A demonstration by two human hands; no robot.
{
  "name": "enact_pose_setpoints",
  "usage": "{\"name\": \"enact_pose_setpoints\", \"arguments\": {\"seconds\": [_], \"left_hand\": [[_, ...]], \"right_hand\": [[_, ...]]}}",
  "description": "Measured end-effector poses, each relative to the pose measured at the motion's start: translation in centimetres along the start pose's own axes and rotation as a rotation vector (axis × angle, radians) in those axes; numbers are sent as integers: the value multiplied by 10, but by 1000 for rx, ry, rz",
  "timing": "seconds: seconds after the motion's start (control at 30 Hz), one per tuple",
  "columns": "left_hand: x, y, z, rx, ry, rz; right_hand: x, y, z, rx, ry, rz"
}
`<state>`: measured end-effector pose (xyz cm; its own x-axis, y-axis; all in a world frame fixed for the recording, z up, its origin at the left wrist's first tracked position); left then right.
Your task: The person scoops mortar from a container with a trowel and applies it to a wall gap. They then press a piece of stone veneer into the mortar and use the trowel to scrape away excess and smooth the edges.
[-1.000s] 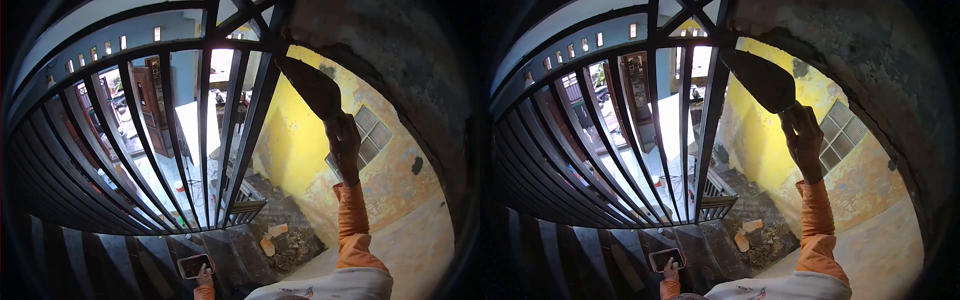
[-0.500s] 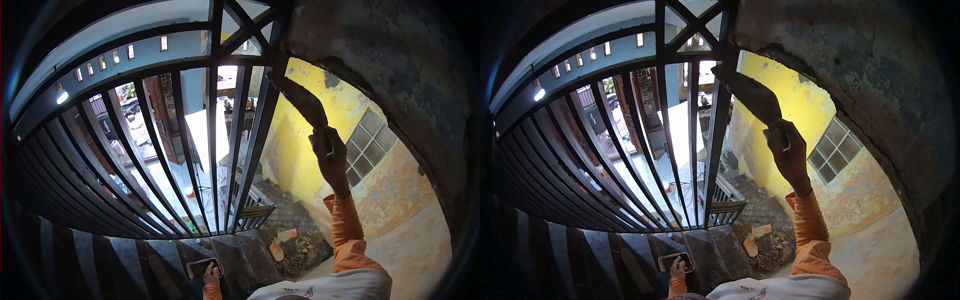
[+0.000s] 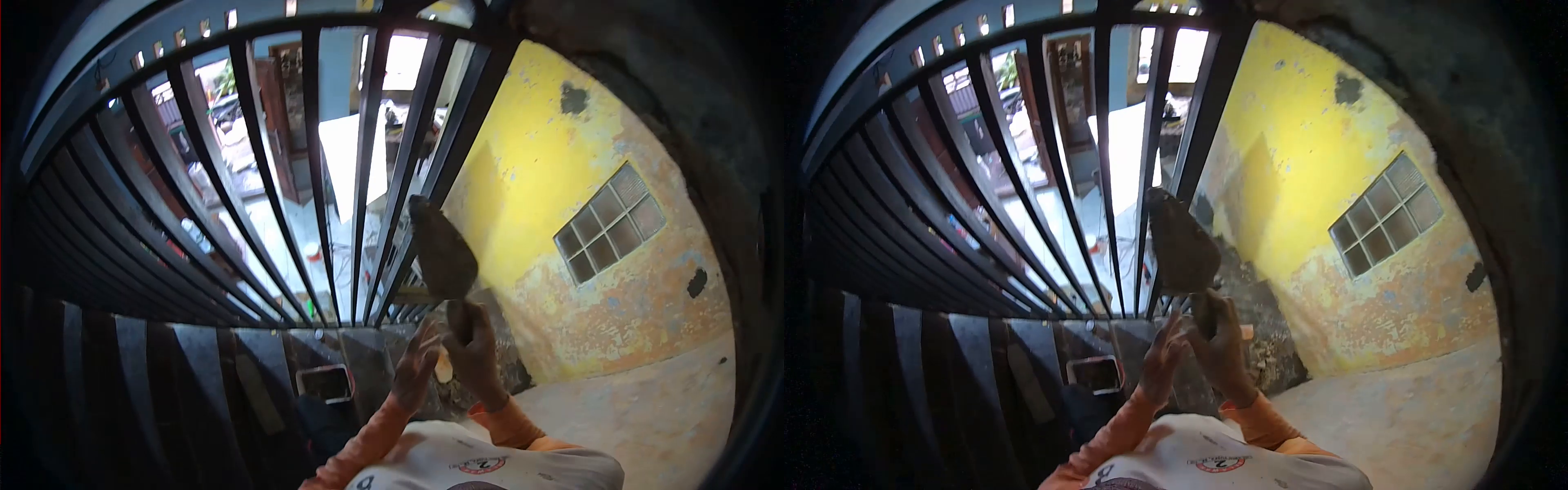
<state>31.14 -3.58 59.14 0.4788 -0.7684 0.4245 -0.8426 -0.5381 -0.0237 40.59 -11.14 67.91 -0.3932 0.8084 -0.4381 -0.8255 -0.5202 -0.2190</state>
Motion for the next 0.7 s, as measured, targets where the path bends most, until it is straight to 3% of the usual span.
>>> {"name": "enact_pose_setpoints", "arguments": {"seconds": [0.13,0.2,0.23,0.3,0.33,0.4,0.5,0.57,0.7], "left_hand": [[-5,-9,-8,29,-181,-68],[-8,-6,-22,46,-312,-164],[-12,-1,-25,73,-440,-217],[-30,7,-4,66,-296,-263],[-42,11,6,74,-146,-292],[-58,21,-2,90,-211,-281],[-67,39,1,-25,-255,-158],[-62,53,-3,-44,-266,-102],[-57,72,-18,23,-328,-11]], "right_hand": [[35,40,-42,79,-120,46],[35,42,-40,-227,-119,115],[32,41,-38,-221,-129,126],[21,38,-23,-204,-76,456],[8,31,-19,-200,-84,464],[-18,10,-8,-324,107,391],[-19,-23,29,-368,142,235],[0,-35,45,-656,282,363],[21,-41,50,-654,198,567]]}}
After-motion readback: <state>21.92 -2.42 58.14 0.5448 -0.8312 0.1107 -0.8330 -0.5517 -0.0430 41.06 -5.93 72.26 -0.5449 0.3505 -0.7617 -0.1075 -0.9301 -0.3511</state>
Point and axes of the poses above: each hand's wrist, its own y-axis away from the middle knuckle, its own x-axis out of the palm, z = x × y, the point moved 2 cm from there along -y, towards the middle knuckle, and after that the axes turned 2 degrees about -y, right-handed, at the moved point
